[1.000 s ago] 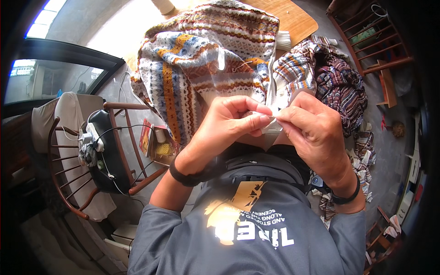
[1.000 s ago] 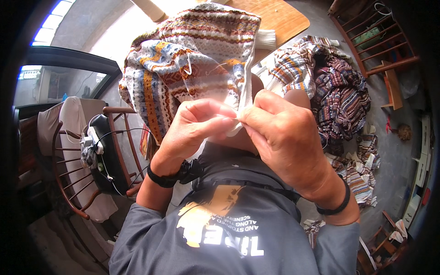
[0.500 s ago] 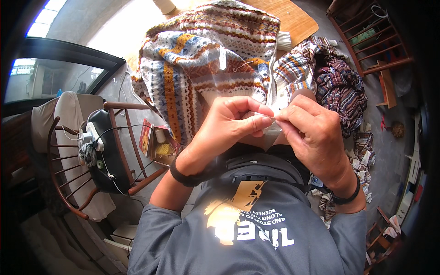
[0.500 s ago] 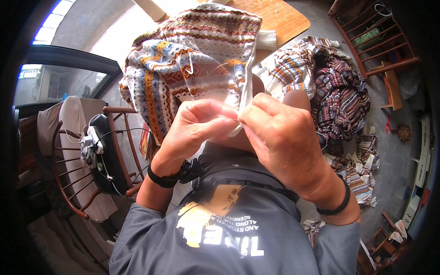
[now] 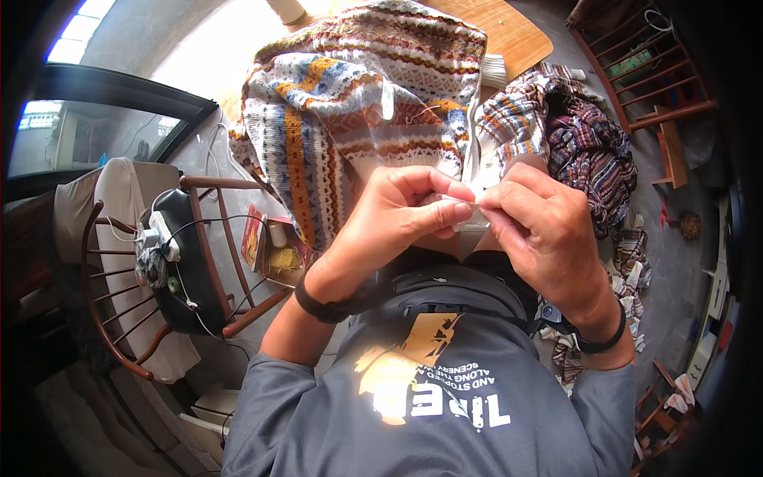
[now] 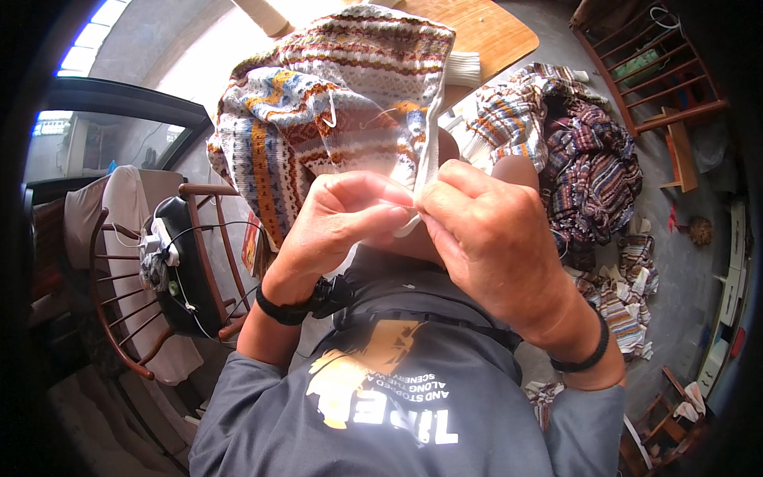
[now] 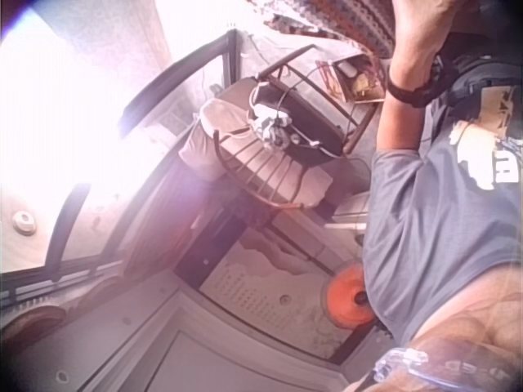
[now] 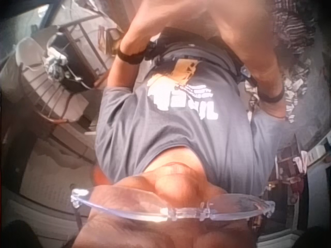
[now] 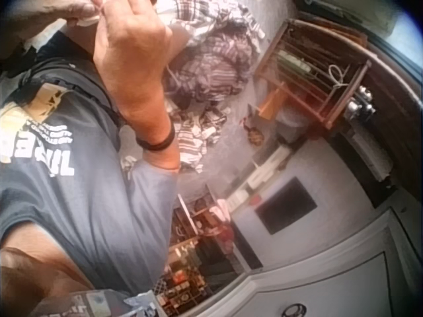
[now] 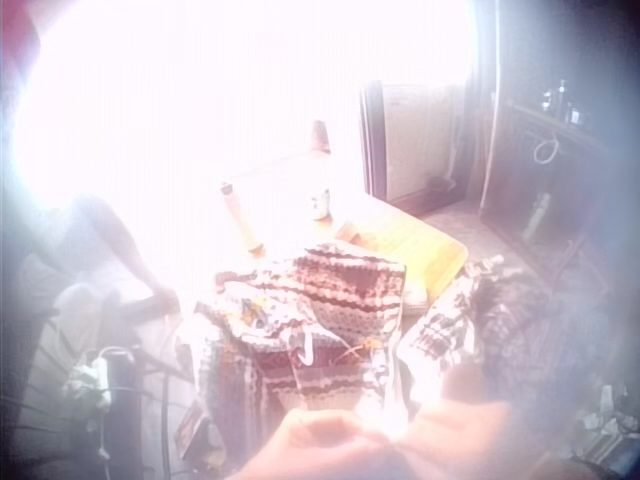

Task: Hand sewing or repairing a knitted garment with white thread.

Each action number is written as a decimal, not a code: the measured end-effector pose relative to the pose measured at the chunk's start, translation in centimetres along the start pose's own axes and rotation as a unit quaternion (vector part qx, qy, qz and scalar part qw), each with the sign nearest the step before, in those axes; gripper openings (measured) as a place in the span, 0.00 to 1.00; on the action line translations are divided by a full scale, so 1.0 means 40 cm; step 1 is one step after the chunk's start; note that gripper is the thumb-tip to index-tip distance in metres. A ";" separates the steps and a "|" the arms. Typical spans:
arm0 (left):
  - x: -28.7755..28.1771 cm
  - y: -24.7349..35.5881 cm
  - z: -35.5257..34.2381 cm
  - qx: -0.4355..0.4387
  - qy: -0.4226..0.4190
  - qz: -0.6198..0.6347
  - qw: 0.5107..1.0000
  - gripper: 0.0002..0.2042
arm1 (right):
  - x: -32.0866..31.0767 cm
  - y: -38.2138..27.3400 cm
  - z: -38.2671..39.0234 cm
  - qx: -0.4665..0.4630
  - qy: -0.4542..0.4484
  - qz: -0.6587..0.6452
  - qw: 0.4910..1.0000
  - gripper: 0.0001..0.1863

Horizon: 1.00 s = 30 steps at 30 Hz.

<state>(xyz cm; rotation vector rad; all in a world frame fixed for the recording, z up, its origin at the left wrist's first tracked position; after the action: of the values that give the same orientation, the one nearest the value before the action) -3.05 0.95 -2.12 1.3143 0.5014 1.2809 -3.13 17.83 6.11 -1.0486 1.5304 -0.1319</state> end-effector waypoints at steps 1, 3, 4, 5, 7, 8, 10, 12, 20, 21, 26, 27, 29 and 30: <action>0.000 0.000 0.000 0.000 -0.002 0.002 1.000 0.12 | -0.001 -0.001 0.000 0.000 -0.001 0.002 1.000 0.07; 0.000 0.000 0.000 0.000 -0.002 0.001 1.000 0.12 | -0.002 -0.003 -0.001 0.001 -0.003 0.005 1.000 0.07; 0.000 0.000 0.000 -0.001 -0.003 0.000 1.000 0.12 | -0.002 -0.005 -0.001 0.000 -0.005 0.008 1.000 0.07; 0.000 0.000 0.000 0.000 -0.003 -0.001 1.000 0.12 | -0.003 -0.006 -0.001 -0.002 -0.006 0.011 1.000 0.07; 0.000 0.001 0.000 -0.001 -0.004 -0.002 1.000 0.12 | -0.003 -0.007 -0.001 -0.003 -0.008 0.012 1.000 0.07; 0.001 0.001 0.001 -0.002 -0.004 -0.002 1.000 0.12 | -0.003 -0.007 -0.001 -0.002 -0.009 0.011 1.000 0.07; 0.001 0.001 0.002 -0.001 -0.005 -0.002 1.000 0.11 | -0.003 -0.006 -0.001 -0.002 -0.007 0.007 1.000 0.07; 0.001 0.004 0.003 0.004 -0.006 -0.001 1.000 0.11 | -0.002 -0.006 -0.002 -0.004 -0.003 -0.001 1.000 0.07; 0.003 0.001 0.004 -0.009 -0.003 -0.001 1.000 0.11 | -0.002 -0.002 0.001 -0.001 -0.007 -0.003 1.000 0.07; 0.003 0.001 0.004 -0.007 -0.002 0.001 1.000 0.11 | -0.002 -0.002 0.002 0.000 -0.010 0.000 1.000 0.07; 0.004 0.001 0.004 -0.012 -0.008 0.002 1.000 0.11 | -0.004 -0.008 0.001 0.002 -0.018 0.008 1.000 0.07; 0.004 0.001 0.005 -0.016 -0.006 0.002 1.000 0.11 | -0.004 -0.009 0.001 0.001 -0.018 0.010 1.000 0.07; 0.005 0.001 0.007 -0.016 -0.004 0.002 1.000 0.11 | -0.007 -0.011 0.003 0.009 -0.020 0.011 1.000 0.08; 0.005 0.002 0.008 -0.014 -0.002 0.006 1.000 0.11 | -0.007 -0.012 0.003 0.011 -0.022 0.011 1.000 0.09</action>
<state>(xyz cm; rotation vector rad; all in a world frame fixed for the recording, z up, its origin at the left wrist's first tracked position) -2.74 0.97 -1.89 1.2973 0.4719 1.2900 -2.82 17.80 6.57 -1.0114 1.4974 -0.1107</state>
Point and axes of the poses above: each hand's wrist, its own z-axis away from the middle knuckle, its own x-axis out of the palm, y = z × x, the point moved 5 cm from there along -z, towards the middle knuckle, and after that the axes turned 3 degrees about x, right-handed, at the moved point
